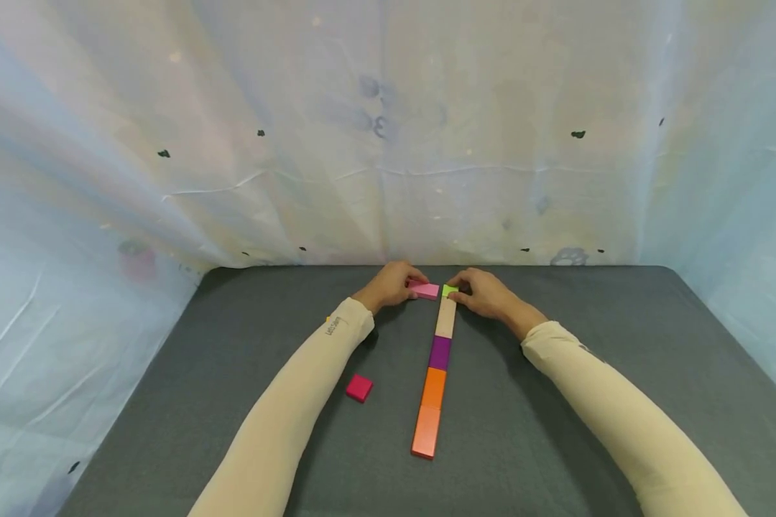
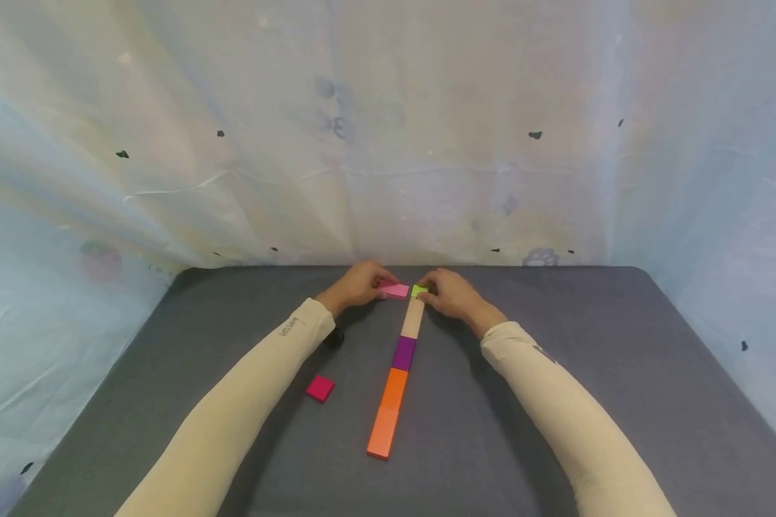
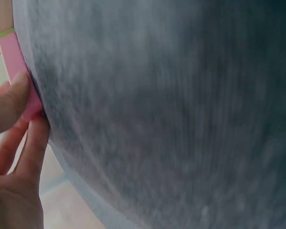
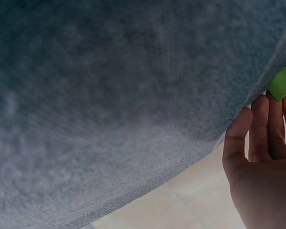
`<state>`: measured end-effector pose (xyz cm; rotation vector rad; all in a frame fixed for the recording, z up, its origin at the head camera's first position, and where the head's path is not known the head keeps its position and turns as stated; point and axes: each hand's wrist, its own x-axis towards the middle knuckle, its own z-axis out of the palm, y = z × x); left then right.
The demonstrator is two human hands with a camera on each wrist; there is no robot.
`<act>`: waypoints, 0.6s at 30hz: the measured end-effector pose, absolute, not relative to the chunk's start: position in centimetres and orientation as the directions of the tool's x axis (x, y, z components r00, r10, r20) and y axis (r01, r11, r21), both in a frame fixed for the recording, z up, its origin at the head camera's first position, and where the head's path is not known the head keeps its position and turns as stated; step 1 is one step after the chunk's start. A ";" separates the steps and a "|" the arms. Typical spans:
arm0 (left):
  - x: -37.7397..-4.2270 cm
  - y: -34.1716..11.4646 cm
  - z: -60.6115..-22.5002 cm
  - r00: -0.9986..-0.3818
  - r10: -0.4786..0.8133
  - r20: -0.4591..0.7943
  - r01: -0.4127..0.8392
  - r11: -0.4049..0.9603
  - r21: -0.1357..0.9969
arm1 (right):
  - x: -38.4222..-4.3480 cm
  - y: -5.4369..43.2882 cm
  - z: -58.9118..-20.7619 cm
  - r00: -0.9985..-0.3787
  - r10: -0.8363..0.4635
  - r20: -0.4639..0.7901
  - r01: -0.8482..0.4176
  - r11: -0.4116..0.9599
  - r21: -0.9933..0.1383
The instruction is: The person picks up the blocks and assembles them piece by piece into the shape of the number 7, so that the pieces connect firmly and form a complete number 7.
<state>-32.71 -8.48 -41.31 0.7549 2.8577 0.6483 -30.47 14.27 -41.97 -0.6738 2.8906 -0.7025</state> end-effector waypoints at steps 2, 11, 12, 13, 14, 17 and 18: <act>-32.7 -8.4 -41.1 -0.872 0.489 -0.016 0.432 0.786 0.442 | -30.4 14.3 -42.0 -0.900 -0.436 0.011 -0.392 0.798 -0.458; -33.0 -7.7 -41.1 -0.880 0.474 -0.022 0.409 0.783 0.468 | -30.4 14.5 -42.0 -0.906 -0.423 -0.009 -0.370 0.804 -0.466; -33.0 -7.7 -41.2 -0.882 0.471 -0.021 0.407 0.781 0.473 | -30.4 14.5 -42.0 -0.907 -0.421 -0.009 -0.368 0.803 -0.469; -33.1 -7.7 -41.2 -0.882 0.472 -0.016 0.408 0.778 0.477 | -30.4 14.5 -42.0 -0.907 -0.421 -0.007 -0.368 0.801 -0.471; -33.1 -7.7 -41.3 -0.882 0.472 -0.012 0.407 0.774 0.484 | -30.4 14.5 -42.0 -0.908 -0.419 -0.006 -0.367 0.801 -0.473; -33.3 -7.9 -41.4 -0.880 0.475 -0.006 0.409 0.764 0.500 | -30.4 14.5 -42.0 -0.909 -0.417 -0.003 -0.366 0.801 -0.474; -33.3 -7.9 -41.4 -0.879 0.478 -0.006 0.411 0.763 0.499 | -30.5 14.5 -42.0 -0.908 -0.418 -0.004 -0.366 0.801 -0.474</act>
